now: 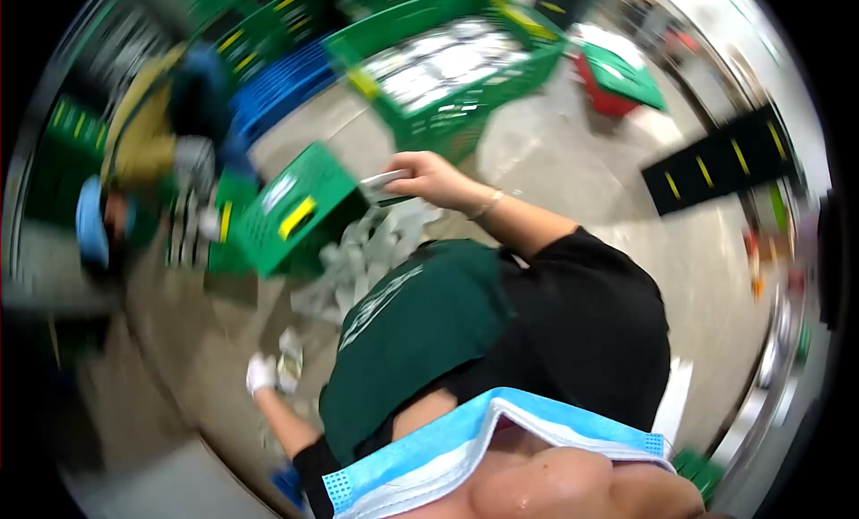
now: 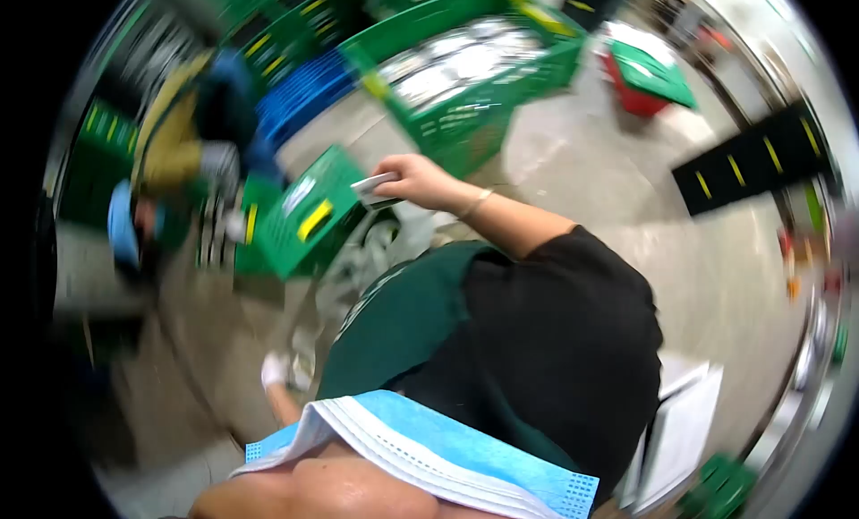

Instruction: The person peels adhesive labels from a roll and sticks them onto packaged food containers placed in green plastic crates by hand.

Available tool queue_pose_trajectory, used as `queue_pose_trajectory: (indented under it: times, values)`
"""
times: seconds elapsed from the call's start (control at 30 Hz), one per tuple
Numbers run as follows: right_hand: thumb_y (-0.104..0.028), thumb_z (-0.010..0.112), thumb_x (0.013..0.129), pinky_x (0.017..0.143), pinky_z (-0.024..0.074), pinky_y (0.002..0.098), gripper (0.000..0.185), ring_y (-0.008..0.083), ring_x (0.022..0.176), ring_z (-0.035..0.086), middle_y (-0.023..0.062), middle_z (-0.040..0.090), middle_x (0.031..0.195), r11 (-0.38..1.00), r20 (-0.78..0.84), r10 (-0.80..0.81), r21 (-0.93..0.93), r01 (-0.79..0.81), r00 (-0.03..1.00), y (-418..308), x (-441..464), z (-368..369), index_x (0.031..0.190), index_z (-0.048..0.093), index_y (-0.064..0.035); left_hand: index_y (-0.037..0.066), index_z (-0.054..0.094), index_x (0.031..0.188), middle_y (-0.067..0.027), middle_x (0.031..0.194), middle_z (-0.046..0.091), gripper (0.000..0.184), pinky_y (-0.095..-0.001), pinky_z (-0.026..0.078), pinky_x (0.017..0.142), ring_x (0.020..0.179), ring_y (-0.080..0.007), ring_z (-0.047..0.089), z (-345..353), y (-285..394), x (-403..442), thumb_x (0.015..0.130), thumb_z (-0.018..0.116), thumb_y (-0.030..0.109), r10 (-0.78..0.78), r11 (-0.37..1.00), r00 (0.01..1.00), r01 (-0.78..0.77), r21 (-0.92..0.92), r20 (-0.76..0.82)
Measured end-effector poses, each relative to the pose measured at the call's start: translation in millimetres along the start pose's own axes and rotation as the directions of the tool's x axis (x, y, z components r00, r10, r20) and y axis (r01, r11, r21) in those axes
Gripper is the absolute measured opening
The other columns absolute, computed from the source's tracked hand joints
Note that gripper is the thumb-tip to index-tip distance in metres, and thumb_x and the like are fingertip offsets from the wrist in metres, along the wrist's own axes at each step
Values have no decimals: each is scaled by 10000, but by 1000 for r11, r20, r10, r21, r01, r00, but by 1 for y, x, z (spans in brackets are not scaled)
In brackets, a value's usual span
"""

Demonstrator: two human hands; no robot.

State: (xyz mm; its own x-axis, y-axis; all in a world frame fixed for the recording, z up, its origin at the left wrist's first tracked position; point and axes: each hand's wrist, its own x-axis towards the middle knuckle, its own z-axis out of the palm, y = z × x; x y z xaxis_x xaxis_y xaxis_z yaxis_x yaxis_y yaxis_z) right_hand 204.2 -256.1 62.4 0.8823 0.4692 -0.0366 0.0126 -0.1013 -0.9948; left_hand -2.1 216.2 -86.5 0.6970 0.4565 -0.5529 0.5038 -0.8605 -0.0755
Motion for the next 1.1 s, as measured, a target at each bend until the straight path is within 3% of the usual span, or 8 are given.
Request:
queue_pose_trajectory:
  times: [0.1, 0.2, 0.37, 0.5, 0.6, 0.7, 0.97, 1.1]
  values:
    - [-81, 587, 755, 593, 405, 216, 151, 56, 660, 471, -4, 544, 718, 999, 357, -6, -49, 24, 934, -16, -3, 99, 892, 559, -24, -1, 409, 1190, -140, 1203, 446, 411, -306, 319, 936, 1112, -216, 422, -67, 40, -130, 806, 494, 116, 15, 436, 866, -456, -776, -500]
    - [-78, 596, 757, 648, 425, 237, 166, 78, 735, 507, 28, 571, 791, 963, 640, -122, -110, 248, 759, -37, -3, 179, 902, 551, -11, -2, 316, 1250, -130, 1291, 336, 603, -316, 275, 965, 1165, -210, 355, -108, 108, -204, 727, 599, 93, 144, 138, 626, -779, -611, -766]
    - [-85, 619, 728, 674, 454, 263, 217, 164, 727, 570, 113, 584, 811, 950, 777, -272, 123, 286, 568, -53, 2, 229, 909, 534, 0, 36, 416, 1161, -67, 1067, 500, 396, -238, 425, 768, 902, -122, 507, -54, 137, -218, 780, 510, -19, -158, -586, 896, -424, -691, -416]
    - [-138, 626, 729, 572, 442, 276, 189, 196, 593, 555, 105, 578, 677, 911, 864, -239, 43, 410, 442, -46, 3, 232, 860, 561, -19, 24, 535, 953, -40, 878, 566, 171, -230, 436, 710, 783, -106, 534, -30, 128, -225, 788, 510, -13, -329, -397, 843, -533, -748, -426]
    - [-133, 624, 727, 560, 442, 277, 169, 209, 586, 555, 111, 577, 672, 867, 887, -286, 78, 493, 363, -30, -6, 223, 834, 568, -15, -34, 529, 913, -63, 902, 585, 148, -224, 424, 739, 803, -120, 538, -22, 120, -234, 771, 543, 3, -210, 474, 852, -340, -812, -479]
    - [-113, 616, 731, 551, 444, 279, 145, 206, 567, 555, 120, 572, 651, 866, 886, -296, 90, 492, 358, -31, -2, 224, 824, 576, -9, -38, 543, 869, -68, 888, 600, 113, -233, 433, 729, 793, -139, 552, -63, 145, -230, 766, 555, 7, -390, -245, 778, -603, -759, -492]
    - [-172, 644, 694, 476, 417, 317, 150, 284, 519, 520, 129, 542, 594, 823, 890, -150, -128, 553, 430, -79, 59, 251, 709, 585, -35, -13, 537, 683, -26, 615, 556, 126, -237, 389, 499, 532, -92, 454, -105, 85, -180, 746, 617, 62, -281, 390, 711, -530, -753, -645]
    - [-153, 633, 700, 481, 412, 313, 136, 270, 513, 515, 115, 535, 582, 863, 880, -95, -160, 479, 466, -60, 58, 239, 673, 561, -41, 11, 366, 1158, -63, 1039, 501, 483, -203, 432, 658, 797, -102, 527, -107, 109, -161, 728, 578, -39, -210, -160, 731, -681, -715, -649]
